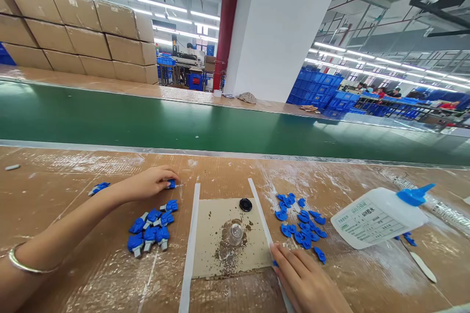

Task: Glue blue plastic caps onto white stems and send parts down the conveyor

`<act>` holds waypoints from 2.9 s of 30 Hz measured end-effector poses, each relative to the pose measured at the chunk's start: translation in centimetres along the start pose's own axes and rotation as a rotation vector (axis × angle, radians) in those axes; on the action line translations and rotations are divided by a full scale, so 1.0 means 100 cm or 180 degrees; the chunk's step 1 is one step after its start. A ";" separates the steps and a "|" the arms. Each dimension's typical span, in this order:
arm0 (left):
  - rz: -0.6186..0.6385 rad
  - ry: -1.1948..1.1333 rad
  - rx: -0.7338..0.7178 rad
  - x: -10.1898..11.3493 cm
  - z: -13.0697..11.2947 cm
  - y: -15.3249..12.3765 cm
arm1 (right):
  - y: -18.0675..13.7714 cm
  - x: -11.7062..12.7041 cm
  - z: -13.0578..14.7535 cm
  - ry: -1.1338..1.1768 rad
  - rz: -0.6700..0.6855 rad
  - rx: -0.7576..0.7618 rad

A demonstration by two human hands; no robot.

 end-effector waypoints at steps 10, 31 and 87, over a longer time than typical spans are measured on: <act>-0.0001 0.0381 0.0095 -0.005 0.005 0.001 | 0.077 0.006 0.023 0.0758 -0.0047 -0.0361; -0.0693 -0.1661 -0.0191 0.003 -0.075 -0.003 | 0.059 -0.020 0.030 0.1491 0.0085 -0.1212; -0.0696 -0.4043 0.0470 -0.038 -0.136 -0.004 | 0.071 0.015 0.059 0.1711 -0.0690 -0.1423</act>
Point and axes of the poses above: each hand's wrist, its own y-axis towards the middle knuckle, its own x-axis out of the back of the hand, z = x × y, the point moved 2 cm from there along y, towards the middle knuckle, and after that the axes turned 11 degrees about -x, right-handed, at the moved point
